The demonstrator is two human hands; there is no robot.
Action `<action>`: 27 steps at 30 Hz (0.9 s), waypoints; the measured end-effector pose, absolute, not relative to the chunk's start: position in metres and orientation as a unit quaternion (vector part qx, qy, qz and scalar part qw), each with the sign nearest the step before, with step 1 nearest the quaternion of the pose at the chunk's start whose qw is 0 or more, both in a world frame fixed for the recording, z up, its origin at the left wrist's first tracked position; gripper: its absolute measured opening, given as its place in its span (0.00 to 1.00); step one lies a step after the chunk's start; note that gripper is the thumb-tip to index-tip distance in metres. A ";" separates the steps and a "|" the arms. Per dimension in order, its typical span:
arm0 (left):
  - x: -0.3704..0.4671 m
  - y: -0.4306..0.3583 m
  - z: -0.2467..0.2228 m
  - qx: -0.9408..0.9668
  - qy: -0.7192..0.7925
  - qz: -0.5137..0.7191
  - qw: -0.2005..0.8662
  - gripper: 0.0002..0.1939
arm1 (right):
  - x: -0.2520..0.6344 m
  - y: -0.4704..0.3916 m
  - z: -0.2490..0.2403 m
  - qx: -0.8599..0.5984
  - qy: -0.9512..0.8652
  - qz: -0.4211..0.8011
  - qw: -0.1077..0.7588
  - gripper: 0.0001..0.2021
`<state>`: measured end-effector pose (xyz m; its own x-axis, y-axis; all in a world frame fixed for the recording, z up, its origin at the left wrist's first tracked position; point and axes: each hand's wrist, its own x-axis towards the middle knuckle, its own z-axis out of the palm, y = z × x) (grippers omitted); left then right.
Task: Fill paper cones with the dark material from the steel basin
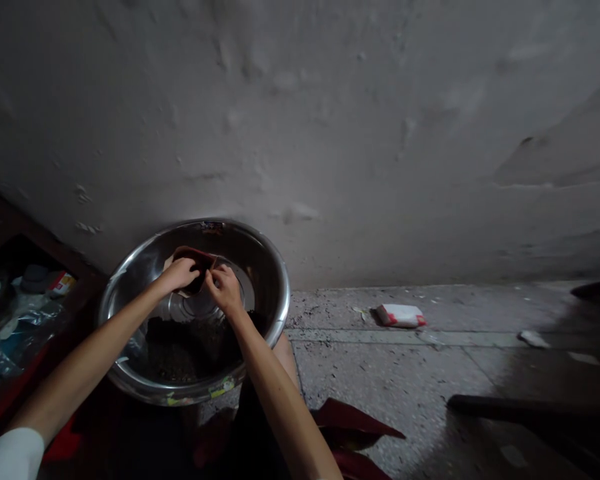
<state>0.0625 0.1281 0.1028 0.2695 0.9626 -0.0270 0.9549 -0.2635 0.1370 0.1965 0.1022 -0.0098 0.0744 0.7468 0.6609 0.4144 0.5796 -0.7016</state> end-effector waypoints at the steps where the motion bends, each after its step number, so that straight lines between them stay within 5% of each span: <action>1: 0.059 0.127 0.102 0.788 0.611 0.044 0.055 0.10 | 0.196 0.102 -0.009 -0.437 -0.665 0.141 0.589 0.21; 11: 0.051 0.127 0.102 0.820 0.538 0.168 0.102 0.01 | 0.195 0.101 -0.007 -0.411 -0.684 0.129 0.588 0.20; 15: 0.051 0.128 0.101 0.843 0.460 0.258 0.104 0.10 | 0.196 0.101 -0.007 -0.416 -0.685 0.128 0.583 0.20; 22: 0.042 0.123 0.083 0.854 0.517 0.031 0.058 0.15 | 0.196 0.103 -0.009 -0.434 -0.674 0.137 0.582 0.21; 27: 0.044 0.120 0.087 0.817 0.547 0.168 0.073 0.06 | 0.196 0.104 -0.010 -0.430 -0.686 0.127 0.573 0.19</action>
<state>0.0443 0.1203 0.0866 0.3454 0.9183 0.1936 0.8692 -0.3908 0.3029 0.1958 0.1036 -0.0102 0.0270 0.7351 0.6775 0.4446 0.5982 -0.6667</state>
